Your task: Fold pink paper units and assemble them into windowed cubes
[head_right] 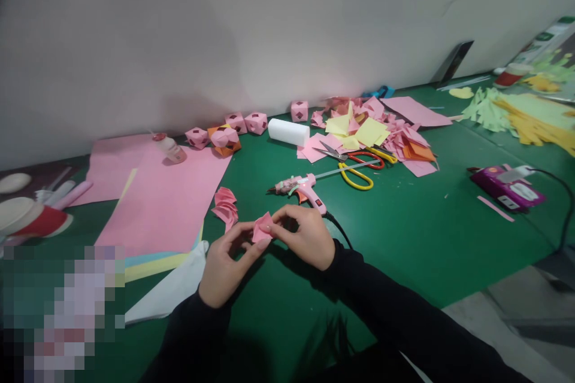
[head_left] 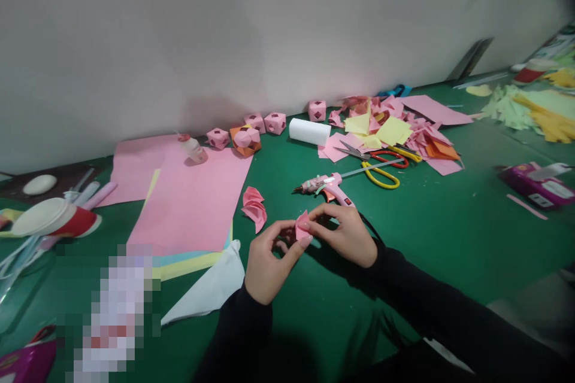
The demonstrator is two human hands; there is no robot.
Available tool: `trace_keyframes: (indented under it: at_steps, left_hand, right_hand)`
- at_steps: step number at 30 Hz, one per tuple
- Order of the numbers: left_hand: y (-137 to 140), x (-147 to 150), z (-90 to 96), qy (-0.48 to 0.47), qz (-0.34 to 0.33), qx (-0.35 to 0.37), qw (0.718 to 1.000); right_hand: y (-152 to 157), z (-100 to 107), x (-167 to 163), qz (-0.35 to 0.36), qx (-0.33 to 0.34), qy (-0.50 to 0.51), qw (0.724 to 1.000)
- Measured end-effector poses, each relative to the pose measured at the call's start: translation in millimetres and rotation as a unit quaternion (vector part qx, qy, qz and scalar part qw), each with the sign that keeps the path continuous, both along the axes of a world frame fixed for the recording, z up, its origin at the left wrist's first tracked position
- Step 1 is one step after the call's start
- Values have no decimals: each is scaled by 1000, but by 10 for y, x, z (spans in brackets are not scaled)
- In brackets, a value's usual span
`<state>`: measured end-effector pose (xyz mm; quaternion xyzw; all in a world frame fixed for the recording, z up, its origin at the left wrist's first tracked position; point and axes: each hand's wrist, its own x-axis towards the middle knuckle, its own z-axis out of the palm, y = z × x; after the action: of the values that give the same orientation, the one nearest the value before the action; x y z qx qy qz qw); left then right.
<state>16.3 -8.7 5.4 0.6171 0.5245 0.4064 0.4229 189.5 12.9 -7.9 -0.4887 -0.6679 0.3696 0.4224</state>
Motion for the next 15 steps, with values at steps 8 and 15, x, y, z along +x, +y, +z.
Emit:
trace_keyframes:
  at_steps: [8,15]
  left_hand:
    - [14,-11,-21,-28,12,-17,999]
    - [17,-34,-28,-39,32,-38,998]
  right_hand:
    - [11,4,16,15,-2,11,1000]
    - [14,0,35,40,15,1,999]
